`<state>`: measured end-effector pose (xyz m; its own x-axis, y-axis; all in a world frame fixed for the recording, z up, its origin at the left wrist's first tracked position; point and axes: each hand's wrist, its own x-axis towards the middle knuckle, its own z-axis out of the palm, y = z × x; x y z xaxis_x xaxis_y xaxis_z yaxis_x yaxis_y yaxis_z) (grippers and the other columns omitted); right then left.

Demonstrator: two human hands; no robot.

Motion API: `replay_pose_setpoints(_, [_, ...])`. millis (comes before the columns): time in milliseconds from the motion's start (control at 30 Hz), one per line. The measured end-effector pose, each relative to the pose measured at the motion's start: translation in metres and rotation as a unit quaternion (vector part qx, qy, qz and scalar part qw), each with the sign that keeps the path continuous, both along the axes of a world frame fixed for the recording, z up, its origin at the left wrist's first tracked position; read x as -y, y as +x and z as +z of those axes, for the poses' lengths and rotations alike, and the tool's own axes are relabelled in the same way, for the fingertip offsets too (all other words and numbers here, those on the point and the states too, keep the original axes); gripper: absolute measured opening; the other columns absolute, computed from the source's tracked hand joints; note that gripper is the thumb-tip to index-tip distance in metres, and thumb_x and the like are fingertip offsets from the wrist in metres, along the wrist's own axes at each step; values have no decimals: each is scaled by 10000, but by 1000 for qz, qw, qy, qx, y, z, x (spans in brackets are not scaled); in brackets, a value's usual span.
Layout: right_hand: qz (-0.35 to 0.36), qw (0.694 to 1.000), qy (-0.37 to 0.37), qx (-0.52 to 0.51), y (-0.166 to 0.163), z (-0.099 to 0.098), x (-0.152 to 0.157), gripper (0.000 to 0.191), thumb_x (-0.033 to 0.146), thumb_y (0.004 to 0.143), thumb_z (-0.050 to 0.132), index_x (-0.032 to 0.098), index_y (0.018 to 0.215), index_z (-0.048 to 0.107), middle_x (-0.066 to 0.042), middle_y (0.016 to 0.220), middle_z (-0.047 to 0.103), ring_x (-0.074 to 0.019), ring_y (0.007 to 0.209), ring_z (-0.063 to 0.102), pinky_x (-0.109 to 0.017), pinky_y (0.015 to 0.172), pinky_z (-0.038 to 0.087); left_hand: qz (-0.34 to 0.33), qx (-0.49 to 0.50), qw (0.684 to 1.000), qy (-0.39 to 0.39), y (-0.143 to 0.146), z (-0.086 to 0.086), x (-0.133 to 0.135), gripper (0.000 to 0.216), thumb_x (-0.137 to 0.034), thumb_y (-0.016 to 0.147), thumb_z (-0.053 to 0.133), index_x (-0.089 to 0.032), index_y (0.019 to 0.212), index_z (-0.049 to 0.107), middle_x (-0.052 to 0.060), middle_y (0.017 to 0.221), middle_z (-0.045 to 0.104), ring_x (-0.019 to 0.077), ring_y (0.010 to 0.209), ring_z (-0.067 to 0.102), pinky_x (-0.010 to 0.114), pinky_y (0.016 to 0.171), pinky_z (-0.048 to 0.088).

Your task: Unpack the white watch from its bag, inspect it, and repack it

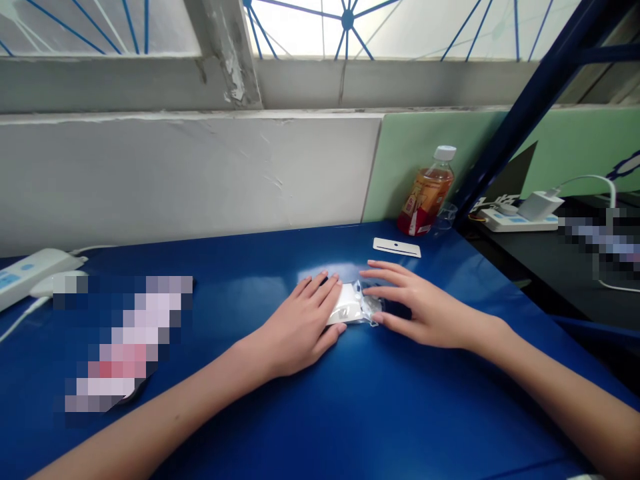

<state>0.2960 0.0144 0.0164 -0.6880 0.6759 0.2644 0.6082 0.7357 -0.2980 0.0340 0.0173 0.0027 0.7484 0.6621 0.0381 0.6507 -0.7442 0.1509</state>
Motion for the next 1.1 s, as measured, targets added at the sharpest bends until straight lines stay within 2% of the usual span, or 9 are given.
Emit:
replay_pose_setpoints(133, [-84,995,54,-1,6,0,-7,276,313,950,546,161,1085,734,-151,1154,724,-357,1213,590,-563,997,504,-2,7,1000,-5,-1,1,0,585,-436,1028,341,-116,1515,298,172,1575,326,325,1482,229,509,1170,246])
replay_pose_setpoints(233, [-93,995,27,-8,5,1,-6,257,303,953,540,188,946,771,-114,1036,764,-339,1134,641,-524,951,541,0,2,1000,-9,-1,1,0,594,-434,1030,335,-97,1517,296,176,1580,315,327,1485,220,498,1176,235])
replay_pose_setpoints(333, [-68,996,-13,-62,-2,2,-2,230,292,947,560,202,1052,744,-94,1095,756,-296,1130,651,-462,963,545,1,11,1000,-7,-1,0,0,591,-424,1026,358,-83,1507,311,183,1566,344,327,1480,235,489,1177,237])
replay_pose_setpoints(433, [-37,994,-37,-95,-9,1,3,284,281,942,574,208,1195,680,-104,1162,733,-285,1135,652,-444,966,541,-4,30,1000,5,-1,-3,0,577,-423,1024,366,-111,1507,313,179,1555,367,327,1472,260,504,1166,257])
replay_pose_setpoints(633, [-12,995,-54,-82,-11,-7,6,367,292,945,569,186,1292,625,-148,1268,665,-280,1176,625,-433,991,528,-6,29,1000,7,-2,-5,0,584,-424,1022,364,-100,1504,310,190,1553,365,339,1468,266,521,1162,256])
replay_pose_setpoints(800, [-3,998,-28,-56,-10,-7,5,318,273,950,552,180,1231,667,-153,1244,676,-293,1201,604,-458,988,530,-3,28,1000,4,-3,-5,0,589,-425,1018,380,-92,1499,320,192,1553,364,339,1468,266,508,1164,253])
replay_pose_setpoints(1100, [2,998,61,-9,-17,-10,12,351,225,955,514,168,1283,627,-165,1273,663,-322,1263,562,-518,1023,509,-1,22,1000,3,1,-2,0,570,-410,1021,358,-93,1494,335,191,1552,366,346,1464,272,529,1155,264])
